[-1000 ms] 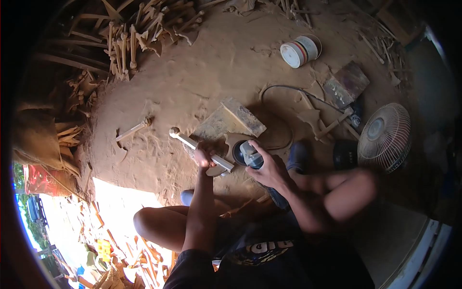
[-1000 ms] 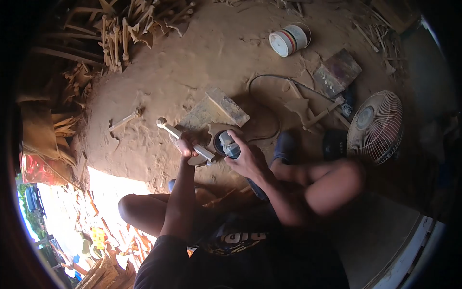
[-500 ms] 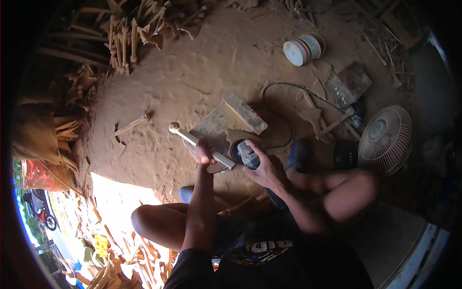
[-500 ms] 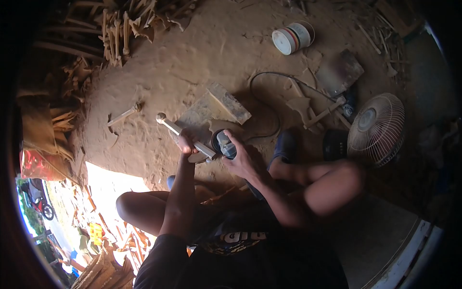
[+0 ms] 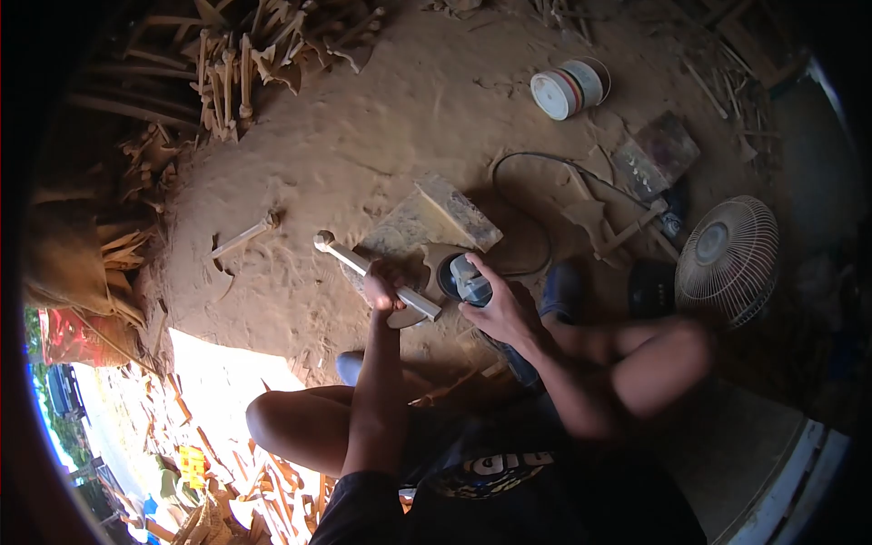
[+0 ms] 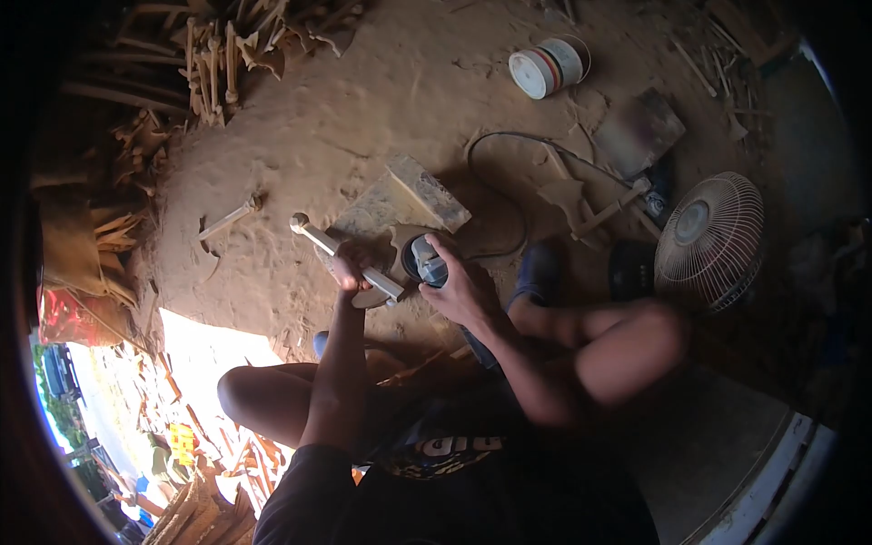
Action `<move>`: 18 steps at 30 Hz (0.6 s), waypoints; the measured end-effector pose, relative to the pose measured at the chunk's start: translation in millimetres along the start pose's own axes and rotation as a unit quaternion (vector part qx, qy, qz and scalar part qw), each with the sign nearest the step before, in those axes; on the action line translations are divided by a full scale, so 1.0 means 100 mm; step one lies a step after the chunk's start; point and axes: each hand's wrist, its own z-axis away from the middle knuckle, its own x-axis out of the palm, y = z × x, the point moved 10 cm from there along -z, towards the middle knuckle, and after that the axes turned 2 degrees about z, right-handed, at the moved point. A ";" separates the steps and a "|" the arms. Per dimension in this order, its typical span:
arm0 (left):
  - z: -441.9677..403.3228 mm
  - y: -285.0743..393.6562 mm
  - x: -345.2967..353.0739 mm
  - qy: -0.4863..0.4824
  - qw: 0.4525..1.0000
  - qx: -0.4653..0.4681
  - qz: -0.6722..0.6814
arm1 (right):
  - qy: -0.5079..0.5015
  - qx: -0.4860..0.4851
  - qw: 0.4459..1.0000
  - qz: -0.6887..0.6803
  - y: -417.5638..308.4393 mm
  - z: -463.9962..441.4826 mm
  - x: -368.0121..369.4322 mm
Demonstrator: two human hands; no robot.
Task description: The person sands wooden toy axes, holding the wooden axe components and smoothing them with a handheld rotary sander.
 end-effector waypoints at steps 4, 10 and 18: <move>-0.03 0.00 -0.02 -0.026 1.000 0.000 -0.009 | 0.001 -0.016 1.000 -0.010 -0.05 -0.06 0.06; -0.02 -0.01 -0.01 -0.035 0.999 0.003 0.006 | 0.054 -0.084 0.995 -0.025 0.02 -0.29 0.18; -0.13 -0.05 -0.07 -0.045 0.998 -0.008 0.031 | 0.070 0.019 0.991 0.113 -0.05 -0.15 -0.12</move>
